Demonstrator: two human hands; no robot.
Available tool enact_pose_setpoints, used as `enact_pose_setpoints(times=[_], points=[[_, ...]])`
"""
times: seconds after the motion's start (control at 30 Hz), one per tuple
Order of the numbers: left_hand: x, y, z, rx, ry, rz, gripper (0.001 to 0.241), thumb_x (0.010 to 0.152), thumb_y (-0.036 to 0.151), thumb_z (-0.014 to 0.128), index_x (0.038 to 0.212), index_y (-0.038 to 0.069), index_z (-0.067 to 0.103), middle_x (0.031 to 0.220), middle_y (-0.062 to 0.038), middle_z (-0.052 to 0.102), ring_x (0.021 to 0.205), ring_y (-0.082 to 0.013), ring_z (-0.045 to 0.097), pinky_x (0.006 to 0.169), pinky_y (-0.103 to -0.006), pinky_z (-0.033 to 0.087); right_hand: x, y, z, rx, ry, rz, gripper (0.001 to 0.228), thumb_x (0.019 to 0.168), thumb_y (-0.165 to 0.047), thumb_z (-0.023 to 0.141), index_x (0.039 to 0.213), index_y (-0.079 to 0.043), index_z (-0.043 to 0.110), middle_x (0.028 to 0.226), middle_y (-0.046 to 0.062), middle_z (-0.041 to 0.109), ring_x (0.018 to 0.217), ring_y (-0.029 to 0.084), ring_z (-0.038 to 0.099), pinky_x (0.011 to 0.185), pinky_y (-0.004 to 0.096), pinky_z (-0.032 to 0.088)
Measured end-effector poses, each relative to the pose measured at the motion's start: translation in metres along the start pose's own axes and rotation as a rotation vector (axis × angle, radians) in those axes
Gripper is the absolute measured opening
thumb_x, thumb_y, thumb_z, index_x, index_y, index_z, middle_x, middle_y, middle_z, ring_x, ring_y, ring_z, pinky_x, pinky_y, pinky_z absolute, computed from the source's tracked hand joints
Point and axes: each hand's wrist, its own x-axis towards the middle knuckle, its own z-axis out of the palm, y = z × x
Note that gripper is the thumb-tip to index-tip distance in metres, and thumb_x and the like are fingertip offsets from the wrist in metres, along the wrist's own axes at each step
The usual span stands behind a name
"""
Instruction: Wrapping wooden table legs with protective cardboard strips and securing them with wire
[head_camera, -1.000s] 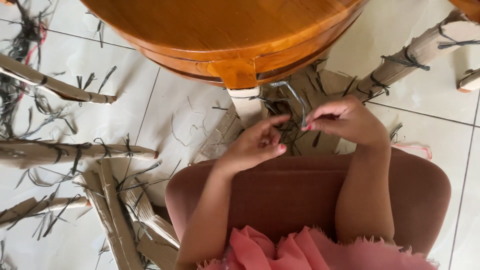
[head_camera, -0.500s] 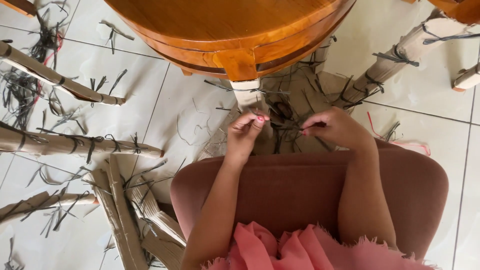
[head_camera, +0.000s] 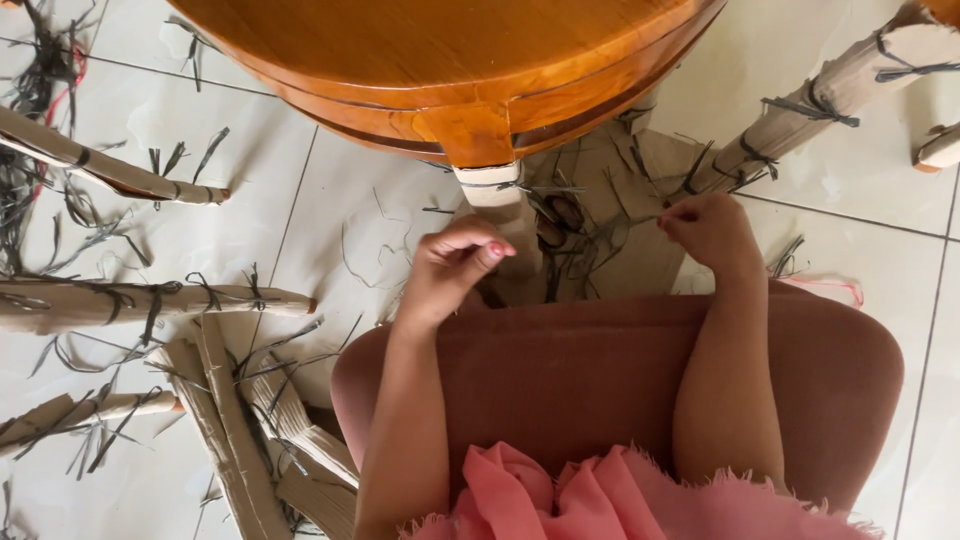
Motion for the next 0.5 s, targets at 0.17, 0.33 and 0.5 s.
enact_pose_setpoints(times=[0.17, 0.33, 0.5], points=[[0.005, -0.009, -0.027, -0.021, 0.139, -0.053, 0.028, 0.101, 0.02, 0.068, 0.081, 0.002, 0.07, 0.072, -0.013, 0.063, 0.07, -0.018, 0.053, 0.074, -0.0297, 0.046, 0.013, -0.017, 0.009, 0.314, 0.319, -0.044, 0.015, 0.092, -0.018, 0.072, 0.103, -0.019, 0.082, 0.079, 0.002, 0.071, 0.07, 0.015, 0.064, 0.068, 0.033, 0.055], [0.019, -0.009, -0.026, 0.1, 0.427, -0.185, 0.04, 0.106, 0.039, 0.059, 0.087, 0.006, 0.071, 0.065, 0.0, 0.051, 0.066, -0.0081, 0.041, 0.066, -0.0238, 0.036, 0.015, -0.094, 0.032, 0.457, 0.519, -0.191, 0.012, 0.093, -0.006, 0.076, 0.103, -0.011, 0.082, 0.079, 0.009, 0.072, 0.069, 0.018, 0.066, 0.065, 0.033, 0.055], [0.026, -0.033, -0.031, 0.111, 0.454, -0.094, 0.04, 0.108, 0.035, 0.059, 0.136, 0.007, 0.056, 0.128, -0.02, 0.063, 0.123, -0.0302, 0.057, 0.109, -0.0497, 0.042, 0.013, -0.152, 0.055, 0.463, 0.656, -0.525, 0.019, 0.087, 0.013, 0.075, 0.097, -0.001, 0.082, 0.071, 0.017, 0.071, 0.059, 0.024, 0.065, 0.054, 0.032, 0.051]])
